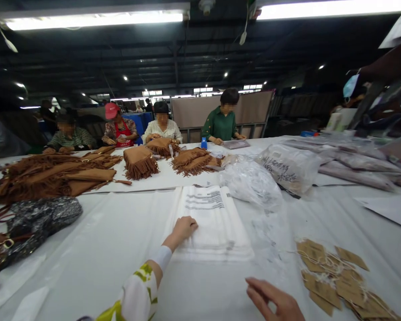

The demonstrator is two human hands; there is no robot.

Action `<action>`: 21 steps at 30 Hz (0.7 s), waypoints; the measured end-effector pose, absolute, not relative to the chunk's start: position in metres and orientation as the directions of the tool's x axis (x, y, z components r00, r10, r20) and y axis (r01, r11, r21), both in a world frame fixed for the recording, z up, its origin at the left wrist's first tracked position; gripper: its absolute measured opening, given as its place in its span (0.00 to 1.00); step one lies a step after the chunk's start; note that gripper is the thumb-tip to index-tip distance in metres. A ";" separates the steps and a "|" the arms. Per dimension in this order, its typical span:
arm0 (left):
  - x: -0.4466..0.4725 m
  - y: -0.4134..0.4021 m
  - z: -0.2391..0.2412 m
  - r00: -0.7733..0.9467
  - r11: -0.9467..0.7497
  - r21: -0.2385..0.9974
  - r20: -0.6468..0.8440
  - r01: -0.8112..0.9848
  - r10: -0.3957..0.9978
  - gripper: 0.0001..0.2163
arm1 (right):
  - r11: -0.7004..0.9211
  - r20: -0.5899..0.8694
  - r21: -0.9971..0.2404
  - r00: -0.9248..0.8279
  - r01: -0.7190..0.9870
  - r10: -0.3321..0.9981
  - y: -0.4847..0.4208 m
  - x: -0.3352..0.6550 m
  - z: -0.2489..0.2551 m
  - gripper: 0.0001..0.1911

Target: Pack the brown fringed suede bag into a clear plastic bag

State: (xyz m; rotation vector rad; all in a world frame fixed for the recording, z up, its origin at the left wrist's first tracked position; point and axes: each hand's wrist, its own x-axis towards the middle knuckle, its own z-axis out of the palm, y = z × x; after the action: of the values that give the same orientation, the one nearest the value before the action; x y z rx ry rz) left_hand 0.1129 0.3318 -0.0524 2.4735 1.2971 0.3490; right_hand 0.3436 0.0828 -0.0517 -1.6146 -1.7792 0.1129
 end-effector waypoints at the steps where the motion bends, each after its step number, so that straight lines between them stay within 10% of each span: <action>1: 0.114 0.336 -0.049 0.567 -0.545 0.386 0.066 0.744 0.821 0.12 | 0.184 0.465 -0.522 0.097 0.833 0.880 0.104 0.343 -0.043 0.14; 8: 0.116 0.342 -0.018 0.625 -0.648 0.280 0.179 0.708 0.760 0.14 | 0.135 0.615 -0.166 -0.004 0.977 0.788 0.242 0.310 -0.035 0.25; 11: 0.117 0.338 -0.014 0.622 -0.660 0.218 0.220 0.719 0.751 0.13 | 0.094 0.573 -0.025 -0.063 0.995 0.817 0.274 0.307 -0.047 0.11; 21: 0.106 0.327 -0.013 0.513 -0.552 0.100 0.265 0.828 0.817 0.07 | 0.141 0.569 -0.107 -0.056 0.984 0.821 0.280 0.334 -0.032 0.15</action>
State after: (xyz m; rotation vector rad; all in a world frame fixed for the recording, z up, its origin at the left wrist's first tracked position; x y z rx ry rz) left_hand 0.1064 0.3270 -0.0133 2.7659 1.5044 0.4512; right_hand 0.3343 0.2803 -0.0324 -1.7231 -1.9219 -0.4263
